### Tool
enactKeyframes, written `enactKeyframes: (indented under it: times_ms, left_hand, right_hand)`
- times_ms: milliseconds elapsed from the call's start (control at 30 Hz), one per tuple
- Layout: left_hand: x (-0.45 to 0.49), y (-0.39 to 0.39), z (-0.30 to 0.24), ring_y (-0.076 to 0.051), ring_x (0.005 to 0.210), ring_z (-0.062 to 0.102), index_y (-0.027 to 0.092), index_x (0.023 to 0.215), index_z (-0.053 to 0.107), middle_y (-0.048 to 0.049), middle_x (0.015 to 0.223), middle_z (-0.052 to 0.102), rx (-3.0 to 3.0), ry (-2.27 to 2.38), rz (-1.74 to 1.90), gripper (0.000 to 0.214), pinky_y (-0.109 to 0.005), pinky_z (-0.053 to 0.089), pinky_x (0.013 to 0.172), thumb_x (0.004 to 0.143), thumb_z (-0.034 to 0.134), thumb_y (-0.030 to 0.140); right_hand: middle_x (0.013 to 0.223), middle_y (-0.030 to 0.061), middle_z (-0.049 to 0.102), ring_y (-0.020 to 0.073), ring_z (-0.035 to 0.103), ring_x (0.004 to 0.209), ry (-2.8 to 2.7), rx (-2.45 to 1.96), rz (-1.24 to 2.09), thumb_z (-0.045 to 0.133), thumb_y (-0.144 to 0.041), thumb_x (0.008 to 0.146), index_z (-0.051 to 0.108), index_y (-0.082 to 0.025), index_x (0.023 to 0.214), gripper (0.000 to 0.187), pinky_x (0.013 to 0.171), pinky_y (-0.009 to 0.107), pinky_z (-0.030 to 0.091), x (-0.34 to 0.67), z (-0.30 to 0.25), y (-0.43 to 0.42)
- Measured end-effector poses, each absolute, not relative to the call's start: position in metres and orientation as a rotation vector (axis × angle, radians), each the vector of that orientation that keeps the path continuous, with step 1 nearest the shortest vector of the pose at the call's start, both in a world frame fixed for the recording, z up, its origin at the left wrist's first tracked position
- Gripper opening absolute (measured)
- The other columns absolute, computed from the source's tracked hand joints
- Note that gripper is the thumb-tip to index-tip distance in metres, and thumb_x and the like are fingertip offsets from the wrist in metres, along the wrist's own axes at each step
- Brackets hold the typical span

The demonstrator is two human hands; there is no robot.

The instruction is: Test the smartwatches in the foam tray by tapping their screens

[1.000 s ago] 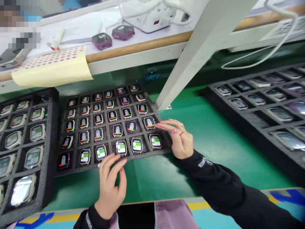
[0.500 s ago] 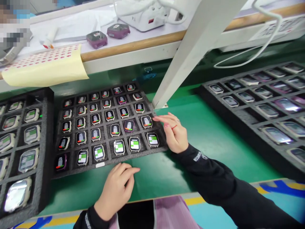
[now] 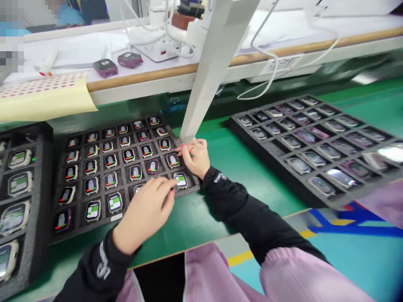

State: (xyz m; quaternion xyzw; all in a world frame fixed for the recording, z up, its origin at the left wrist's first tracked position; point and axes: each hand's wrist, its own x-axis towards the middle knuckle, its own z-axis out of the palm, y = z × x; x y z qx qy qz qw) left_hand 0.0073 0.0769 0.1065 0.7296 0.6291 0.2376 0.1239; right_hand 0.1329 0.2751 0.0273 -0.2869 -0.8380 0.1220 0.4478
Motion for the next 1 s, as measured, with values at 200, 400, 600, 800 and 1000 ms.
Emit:
enactKeyframes:
  times_ms: [200, 400, 600, 800, 1000]
  left_hand:
    - [0.005, 0.162, 0.120, -0.030, 0.111, 0.062, 0.010, 0.125, 0.060, -0.0143, 0.117, 0.064, 2.243, 2.074, -0.054, 0.034, -0.043, 0.052, 0.096, 0.099, 0.047, 0.025]
    - [0.012, 0.192, 0.119, -0.033, 0.111, 0.062, 0.005, 0.115, 0.062, -0.0174, 0.112, 0.067, 2.238, 2.125, -0.138, 0.031, -0.042, 0.054, 0.090, 0.090, 0.060, 0.022]
    - [0.011, 0.200, 0.119, -0.035, 0.106, 0.065, 0.009, 0.113, 0.060, -0.0156, 0.104, 0.069, 2.311, 2.134, -0.158, 0.031, -0.041, 0.055, 0.081, 0.088, 0.063, 0.028]
    - [-0.001, 0.213, 0.111, -0.033, 0.100, 0.068, 0.015, 0.112, 0.062, -0.0128, 0.102, 0.072, 2.309, 2.100, -0.044, 0.035, -0.037, 0.051, 0.076, 0.086, 0.058, 0.037]
    - [-0.024, 0.224, 0.108, -0.024, 0.075, 0.069, 0.019, 0.116, 0.065, -0.0012, 0.077, 0.072, 1.820, 2.042, 0.393, 0.056, -0.030, 0.044, 0.065, 0.077, 0.059, 0.059]
  right_hand:
    - [0.082, 0.0023, 0.076, 0.0165, 0.067, 0.079, -2.096, -0.760, 0.337, 0.045, -0.020, 0.101, 0.067, -0.020, 0.065, 0.042, 0.095, 0.041, 0.034, 0.137, 0.025, 0.276]
    - [0.081, 0.0034, 0.075, 0.0167, 0.066, 0.082, -2.122, -0.824, 0.414, 0.047, -0.021, 0.102, 0.070, -0.019, 0.071, 0.039, 0.099, 0.040, 0.032, 0.134, 0.026, 0.280]
    - [0.075, 0.0043, 0.071, 0.0180, 0.062, 0.085, -2.083, -0.904, 0.525, 0.049, -0.029, 0.103, 0.072, -0.019, 0.070, 0.041, 0.097, 0.038, 0.031, 0.129, 0.034, 0.281]
    - [0.080, 0.0055, 0.072, 0.0191, 0.063, 0.091, -1.982, -0.933, 0.744, 0.050, -0.036, 0.103, 0.071, -0.019, 0.067, 0.045, 0.102, 0.039, 0.032, 0.131, 0.043, 0.284]
    - [0.101, 0.0052, 0.074, 0.0188, 0.065, 0.100, -1.824, -0.826, 1.127, 0.047, -0.044, 0.103, 0.075, -0.020, 0.086, 0.040, 0.097, 0.035, 0.045, 0.130, 0.049, 0.282]
